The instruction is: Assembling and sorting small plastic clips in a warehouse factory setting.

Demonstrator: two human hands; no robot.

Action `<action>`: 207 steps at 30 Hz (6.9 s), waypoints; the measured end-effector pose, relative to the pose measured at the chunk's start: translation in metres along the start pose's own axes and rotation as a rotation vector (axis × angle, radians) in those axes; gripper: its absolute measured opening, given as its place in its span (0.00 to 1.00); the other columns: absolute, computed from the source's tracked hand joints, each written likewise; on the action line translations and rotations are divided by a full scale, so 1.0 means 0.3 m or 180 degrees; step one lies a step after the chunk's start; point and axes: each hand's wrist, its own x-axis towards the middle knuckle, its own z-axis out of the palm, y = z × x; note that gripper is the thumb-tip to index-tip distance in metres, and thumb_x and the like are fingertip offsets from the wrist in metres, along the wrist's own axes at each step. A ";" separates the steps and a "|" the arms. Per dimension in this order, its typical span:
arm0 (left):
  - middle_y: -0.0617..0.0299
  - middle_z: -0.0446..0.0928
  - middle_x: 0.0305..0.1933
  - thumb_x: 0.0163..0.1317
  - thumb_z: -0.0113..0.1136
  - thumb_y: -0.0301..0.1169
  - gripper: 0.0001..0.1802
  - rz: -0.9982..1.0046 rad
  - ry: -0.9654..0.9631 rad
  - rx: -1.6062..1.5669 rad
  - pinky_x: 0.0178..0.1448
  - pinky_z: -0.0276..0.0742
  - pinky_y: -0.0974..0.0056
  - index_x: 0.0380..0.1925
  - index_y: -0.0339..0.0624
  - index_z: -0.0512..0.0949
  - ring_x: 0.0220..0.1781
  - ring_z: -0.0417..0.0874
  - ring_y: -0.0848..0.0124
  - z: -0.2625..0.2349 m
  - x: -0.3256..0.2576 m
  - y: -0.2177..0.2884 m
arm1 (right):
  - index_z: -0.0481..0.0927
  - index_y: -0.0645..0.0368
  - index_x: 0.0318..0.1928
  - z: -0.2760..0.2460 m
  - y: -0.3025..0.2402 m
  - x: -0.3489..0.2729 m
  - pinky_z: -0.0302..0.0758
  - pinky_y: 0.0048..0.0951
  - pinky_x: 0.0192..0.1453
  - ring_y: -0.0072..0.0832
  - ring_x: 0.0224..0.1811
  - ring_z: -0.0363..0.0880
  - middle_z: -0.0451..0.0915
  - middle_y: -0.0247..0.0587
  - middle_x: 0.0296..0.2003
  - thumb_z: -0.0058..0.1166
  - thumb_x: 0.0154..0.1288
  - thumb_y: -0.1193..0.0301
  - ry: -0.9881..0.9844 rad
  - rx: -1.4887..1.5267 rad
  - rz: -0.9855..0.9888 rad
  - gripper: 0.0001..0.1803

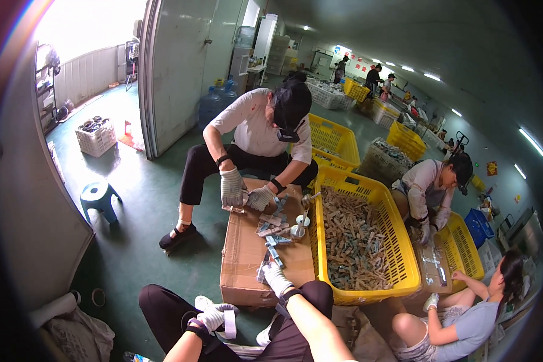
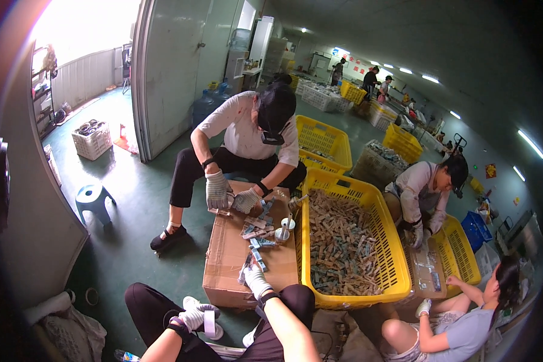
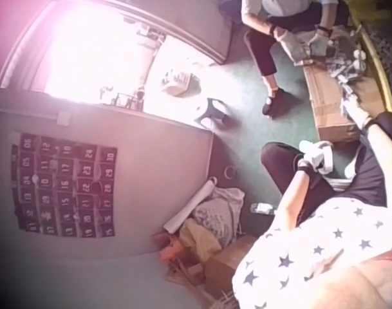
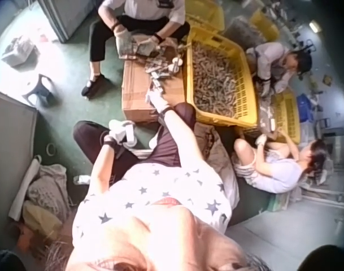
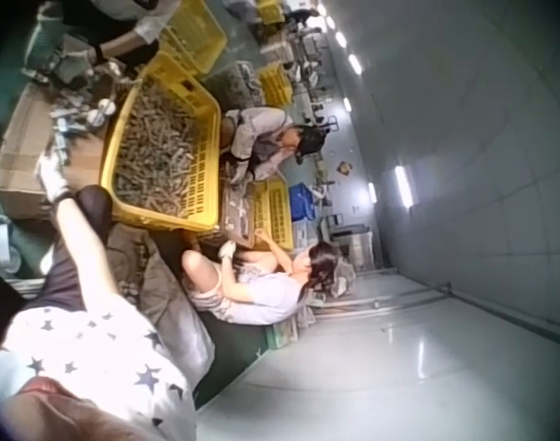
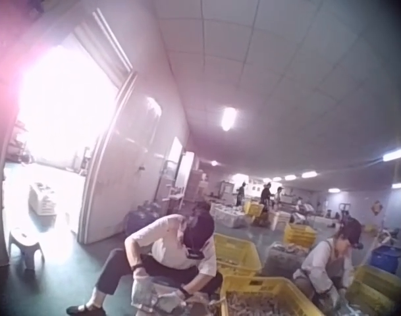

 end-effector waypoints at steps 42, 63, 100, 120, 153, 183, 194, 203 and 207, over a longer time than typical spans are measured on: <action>0.66 0.81 0.36 0.61 0.58 0.24 0.09 0.0049 0.0142 0.0777 0.43 0.78 0.69 0.40 0.43 0.83 0.36 0.80 0.74 -0.016 -0.036 0.000 | 0.72 0.56 0.43 0.073 -0.025 -0.178 0.73 0.22 0.31 0.20 0.25 0.74 0.76 0.32 0.28 0.53 0.69 0.70 0.0024 0.0553 -0.0220 0.07; 0.66 0.81 0.36 0.51 0.70 0.24 0.14 -0.0229 0.0000 -0.0621 0.42 0.78 0.66 0.38 0.43 0.80 0.37 0.80 0.72 -0.045 0.023 -0.001 | 0.73 0.55 0.44 0.059 -0.063 -0.190 0.70 0.18 0.25 0.15 0.19 0.69 0.74 0.29 0.25 0.52 0.70 0.68 0.0110 0.0608 0.0041 0.07; 0.68 0.78 0.27 0.55 0.66 0.23 0.05 -0.0076 0.0314 0.0106 0.30 0.72 0.69 0.27 0.43 0.79 0.28 0.76 0.76 0.005 -0.004 0.019 | 0.76 0.57 0.43 0.055 -0.065 -0.208 0.69 0.20 0.28 0.16 0.22 0.69 0.75 0.29 0.27 0.55 0.67 0.70 0.0098 0.0343 -0.0074 0.07; 0.69 0.80 0.34 0.58 0.62 0.23 0.11 -0.0042 -0.0033 0.0246 0.39 0.76 0.69 0.41 0.43 0.81 0.35 0.78 0.76 -0.011 -0.032 0.006 | 0.72 0.64 0.45 0.044 -0.097 -0.379 0.74 0.24 0.29 0.23 0.24 0.76 0.79 0.40 0.30 0.50 0.64 0.76 -0.0330 -0.0692 0.0509 0.09; 0.68 0.79 0.33 0.56 0.66 0.27 0.11 -0.0107 0.0320 -0.0316 0.36 0.75 0.70 0.40 0.43 0.80 0.33 0.77 0.78 -0.032 0.061 -0.066 | 0.76 0.57 0.45 0.190 -0.268 -0.391 0.75 0.48 0.45 0.52 0.39 0.80 0.81 0.55 0.35 0.43 0.67 0.63 -0.1488 -0.4005 -0.1272 0.14; 0.68 0.78 0.34 0.62 0.61 0.32 0.11 -0.0178 0.0244 -0.0481 0.37 0.76 0.66 0.42 0.42 0.78 0.33 0.77 0.76 -0.014 0.035 -0.053 | 0.76 0.56 0.38 0.278 -0.296 -0.396 0.76 0.46 0.36 0.45 0.31 0.82 0.82 0.49 0.29 0.44 0.65 0.65 -0.1564 -0.4696 -0.1751 0.10; 0.66 0.80 0.39 0.57 0.64 0.25 0.13 -0.0136 0.0160 -0.0599 0.44 0.77 0.66 0.43 0.40 0.79 0.38 0.79 0.74 -0.013 0.009 -0.024 | 0.76 0.53 0.38 0.325 -0.284 -0.386 0.75 0.44 0.36 0.39 0.32 0.83 0.83 0.42 0.31 0.43 0.66 0.64 -0.1721 -0.5238 -0.1783 0.10; 0.66 0.80 0.38 0.58 0.64 0.25 0.12 -0.0119 0.0215 -0.0769 0.44 0.77 0.66 0.43 0.39 0.79 0.40 0.79 0.74 -0.022 0.014 -0.041 | 0.77 0.54 0.38 0.387 -0.296 -0.391 0.75 0.45 0.37 0.40 0.35 0.84 0.84 0.44 0.34 0.41 0.66 0.66 -0.1818 -0.5288 -0.1788 0.11; 0.66 0.79 0.37 0.59 0.63 0.26 0.10 -0.0156 0.0296 -0.0822 0.43 0.77 0.66 0.41 0.38 0.79 0.38 0.78 0.74 -0.001 -0.010 -0.002 | 0.79 0.54 0.36 0.380 -0.294 -0.388 0.76 0.43 0.34 0.38 0.33 0.84 0.84 0.43 0.32 0.42 0.65 0.66 -0.1836 -0.5366 -0.1949 0.11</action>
